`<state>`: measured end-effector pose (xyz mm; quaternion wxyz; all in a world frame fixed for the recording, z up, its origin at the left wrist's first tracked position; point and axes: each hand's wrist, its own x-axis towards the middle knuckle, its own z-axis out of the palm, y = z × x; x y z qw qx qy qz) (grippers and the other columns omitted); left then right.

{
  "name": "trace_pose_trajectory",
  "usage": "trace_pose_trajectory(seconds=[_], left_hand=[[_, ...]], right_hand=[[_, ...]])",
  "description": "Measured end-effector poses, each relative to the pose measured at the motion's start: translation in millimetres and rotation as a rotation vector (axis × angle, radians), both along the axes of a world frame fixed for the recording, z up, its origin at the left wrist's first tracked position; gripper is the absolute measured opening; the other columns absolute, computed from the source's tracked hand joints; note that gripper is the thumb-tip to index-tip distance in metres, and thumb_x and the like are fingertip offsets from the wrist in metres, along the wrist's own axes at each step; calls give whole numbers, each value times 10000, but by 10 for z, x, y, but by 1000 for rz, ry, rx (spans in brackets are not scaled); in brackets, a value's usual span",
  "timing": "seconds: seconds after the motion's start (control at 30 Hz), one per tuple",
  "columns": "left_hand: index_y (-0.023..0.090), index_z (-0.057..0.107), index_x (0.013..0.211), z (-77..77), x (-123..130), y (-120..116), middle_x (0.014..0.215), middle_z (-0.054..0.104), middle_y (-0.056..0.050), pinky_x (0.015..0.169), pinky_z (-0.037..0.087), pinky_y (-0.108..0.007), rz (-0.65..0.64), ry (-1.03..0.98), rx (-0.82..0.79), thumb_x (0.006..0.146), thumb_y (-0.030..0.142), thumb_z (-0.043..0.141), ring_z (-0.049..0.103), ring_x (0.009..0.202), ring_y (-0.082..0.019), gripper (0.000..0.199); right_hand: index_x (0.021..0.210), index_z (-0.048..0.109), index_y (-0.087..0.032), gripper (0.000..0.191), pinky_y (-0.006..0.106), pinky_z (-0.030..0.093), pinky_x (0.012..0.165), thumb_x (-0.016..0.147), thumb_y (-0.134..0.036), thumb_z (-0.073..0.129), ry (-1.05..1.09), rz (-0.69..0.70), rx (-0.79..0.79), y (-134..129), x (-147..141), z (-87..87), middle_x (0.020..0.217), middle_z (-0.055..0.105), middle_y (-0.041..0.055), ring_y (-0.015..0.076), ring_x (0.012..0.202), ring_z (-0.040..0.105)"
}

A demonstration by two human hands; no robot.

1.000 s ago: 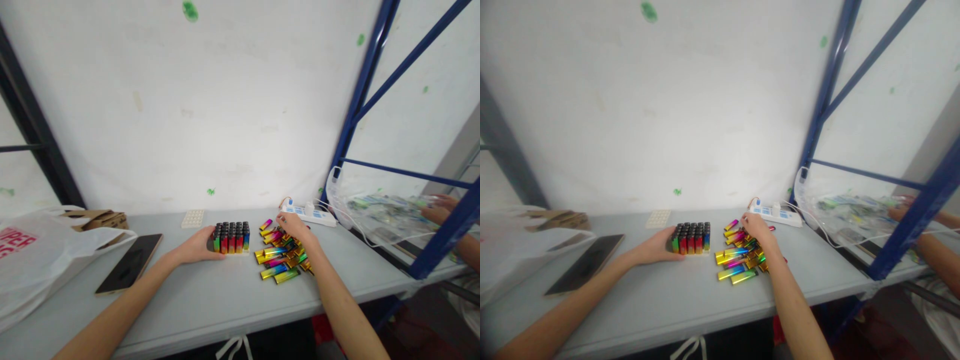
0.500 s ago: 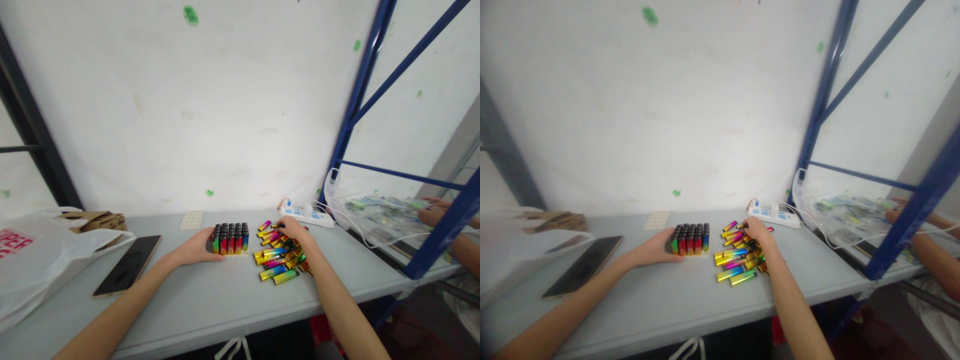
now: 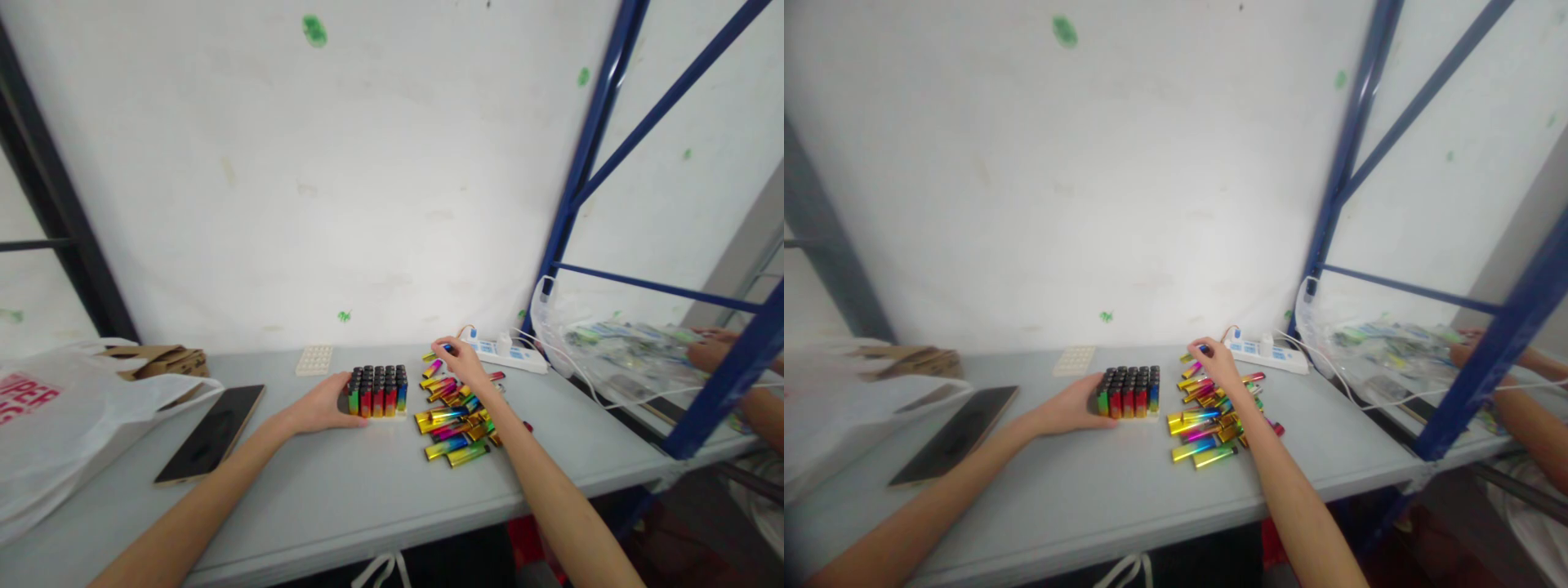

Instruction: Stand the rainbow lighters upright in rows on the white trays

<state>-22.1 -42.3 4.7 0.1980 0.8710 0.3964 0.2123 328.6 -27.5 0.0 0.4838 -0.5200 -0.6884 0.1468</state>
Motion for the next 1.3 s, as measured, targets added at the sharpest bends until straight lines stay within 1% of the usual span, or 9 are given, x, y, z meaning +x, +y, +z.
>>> trace_pose_trajectory(seconds=[0.1, 0.2, 0.3, 0.4, 0.53, 0.63, 0.83, 1.1, 1.3], left_hand=[[192, 617, 1243, 15, 7, -17, 1237, 690, -109, 976, 510, -432, -2, -8, -5, 634, 603, 828, 640, 1122, -346, 764], [180, 618, 1233, 20, 9, -17, 1242, 686, -123, 977, 508, -445, -20, -6, -5, 643, 610, 827, 640, 1120, -354, 759], [185, 621, 1224, 13, 6, -9, 1241, 686, -125, 972, 510, -450, -17, -9, -2, 638, 622, 830, 642, 1117, -357, 760], [190, 617, 1237, 5, 4, -7, 1231, 692, -119, 966, 512, -445, -9, -18, -1, 627, 616, 837, 645, 1110, -356, 776], [181, 622, 1224, 5, 7, -7, 1230, 692, -123, 971, 508, -438, -16, -14, 2, 635, 597, 841, 644, 1110, -355, 754], [172, 620, 1222, 3, 6, 2, 1235, 686, -130, 978, 506, -444, -26, -8, 1, 643, 596, 842, 639, 1111, -352, 751], [180, 601, 1266, -2, 0, 12, 1261, 677, -128, 990, 500, -442, -42, -6, -7, 662, 573, 839, 635, 1117, -341, 759], [180, 617, 1240, 8, 4, 6, 1232, 691, -124, 983, 504, -442, -53, -29, -5, 651, 591, 841, 640, 1117, -348, 752], [189, 619, 1258, 7, 3, 4, 1217, 699, -116, 961, 511, -442, -40, -45, -14, 634, 594, 842, 647, 1103, -350, 776]], right_hand=[[792, 667, -169, 444, 247, 350, 536, 859, -607, 641, 96, 65, -30, -29, -155, -1, 571, 525, -30, 140, 552, 473], [683, 554, -188, 526, 242, 390, 564, 874, -678, 576, 124, 135, -16, -102, -283, 37, 610, 527, -22, 136, 593, 501], [782, 535, -198, 521, 250, 454, 585, 888, -708, 530, 231, 278, -84, -202, -397, 98, 701, 599, -8, 131, 593, 561], [887, 536, -216, 503, 226, 389, 461, 869, -719, 548, 344, 371, -195, -271, -496, 127, 588, 511, -66, 100, 438, 445], [728, 502, -213, 572, 197, 200, 388, 835, -775, 519, 436, 349, -286, -287, -601, 102, 493, 306, -101, 70, 396, 260], [598, 386, -230, 601, 205, 150, 376, 878, -761, 398, 509, 286, -371, -294, -668, 77, 457, 257, -89, 64, 379, 206], [552, 342, -246, 428, 217, 150, 348, 888, -508, 382, 507, 172, -333, -319, -760, 55, 410, 282, -64, 76, 350, 219], [573, 359, -247, 469, 220, 139, 341, 904, -579, 375, 546, 211, -365, -321, -795, 44, 403, 274, -74, 76, 344, 191], [580, 362, -246, 420, 224, 162, 339, 897, -521, 380, 507, 215, -329, -304, -779, 19, 399, 308, -61, 85, 337, 231]])
